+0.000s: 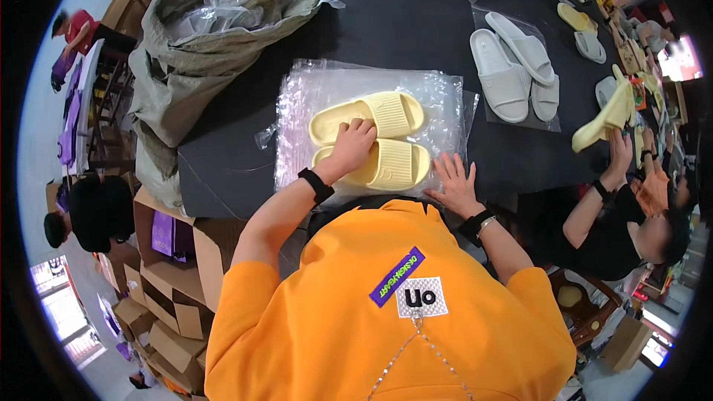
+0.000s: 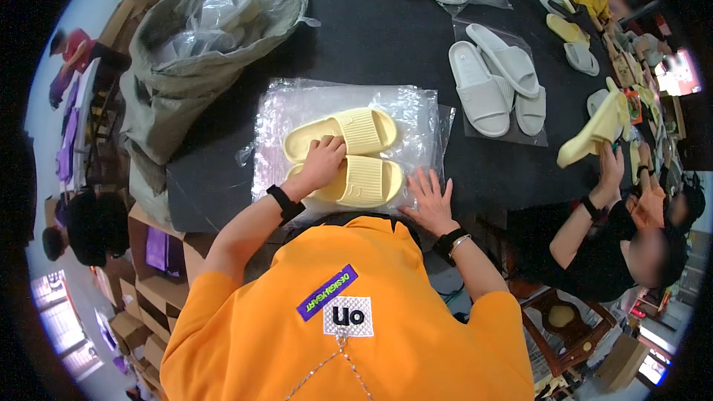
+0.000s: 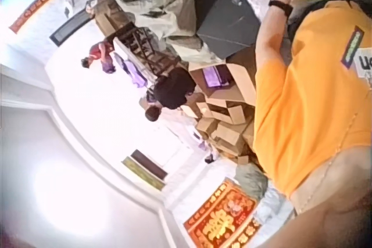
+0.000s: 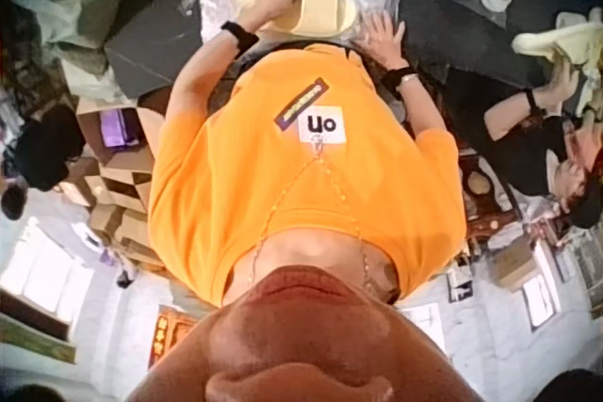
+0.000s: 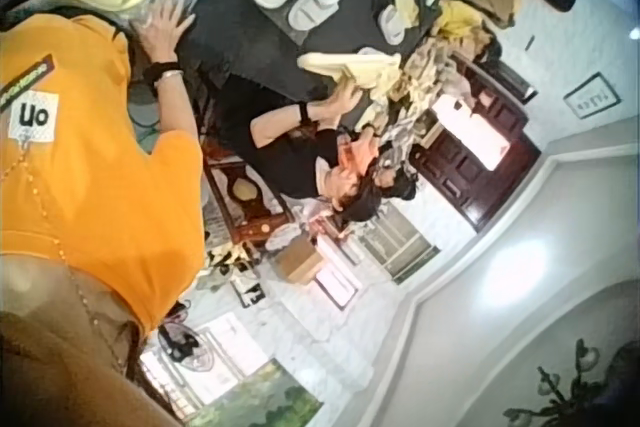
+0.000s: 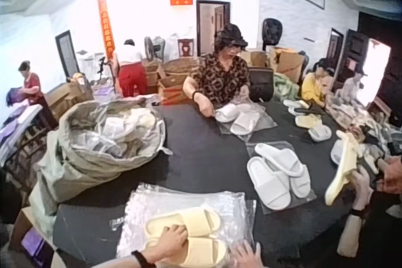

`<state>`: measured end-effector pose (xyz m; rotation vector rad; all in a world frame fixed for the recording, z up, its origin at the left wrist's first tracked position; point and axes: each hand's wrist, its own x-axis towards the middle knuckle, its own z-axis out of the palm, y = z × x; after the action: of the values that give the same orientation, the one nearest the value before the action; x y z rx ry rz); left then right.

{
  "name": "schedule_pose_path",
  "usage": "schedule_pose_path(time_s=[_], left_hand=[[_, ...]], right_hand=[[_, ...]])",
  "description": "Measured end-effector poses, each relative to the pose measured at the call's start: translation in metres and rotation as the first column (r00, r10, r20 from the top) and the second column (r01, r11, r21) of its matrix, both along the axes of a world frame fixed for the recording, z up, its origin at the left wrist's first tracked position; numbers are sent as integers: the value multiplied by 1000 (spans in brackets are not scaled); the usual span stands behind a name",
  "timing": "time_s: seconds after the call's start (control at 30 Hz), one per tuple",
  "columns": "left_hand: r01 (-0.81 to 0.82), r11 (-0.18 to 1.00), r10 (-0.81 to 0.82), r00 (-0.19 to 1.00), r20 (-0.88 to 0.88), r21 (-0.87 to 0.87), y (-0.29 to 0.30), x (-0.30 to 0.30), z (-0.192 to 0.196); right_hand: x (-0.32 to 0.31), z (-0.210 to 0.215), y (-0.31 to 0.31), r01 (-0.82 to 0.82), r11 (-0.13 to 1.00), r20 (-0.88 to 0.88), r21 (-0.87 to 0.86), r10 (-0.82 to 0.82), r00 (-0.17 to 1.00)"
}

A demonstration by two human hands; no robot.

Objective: Packaging sandals into plastic bags in a manufacturing setting.

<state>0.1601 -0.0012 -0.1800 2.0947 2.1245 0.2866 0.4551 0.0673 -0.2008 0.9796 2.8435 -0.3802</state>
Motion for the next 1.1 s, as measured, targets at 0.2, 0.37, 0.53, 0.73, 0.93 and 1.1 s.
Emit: schedule_pose_path(time_s=[0.2,0.37,0.53,0.73,0.93,1.1], left_hand=[[-3,999,2,1000,10,49,8,3,18],[36,985,-40,999,16,171,7,26,34],[101,977,-127,983,130,187,0,37,53],[160,974,-180,977,116,162,12,34,65],[-116,920,-19,941,338,375,10,28,74],[-148,978,77,908,411,144,-13,8,24]], right_hand=[[-11,30,18,73,990,-187,-123,-95,978],[-50,81,27,42,995,-391,-86,-72,917],[-61,74,36,97,988,-531,-124,-148,834],[-53,95,48,53,962,-545,-267,-196,815],[-11,116,104,387,922,-769,-3,-250,589],[45,106,179,776,630,-879,32,-352,322]])
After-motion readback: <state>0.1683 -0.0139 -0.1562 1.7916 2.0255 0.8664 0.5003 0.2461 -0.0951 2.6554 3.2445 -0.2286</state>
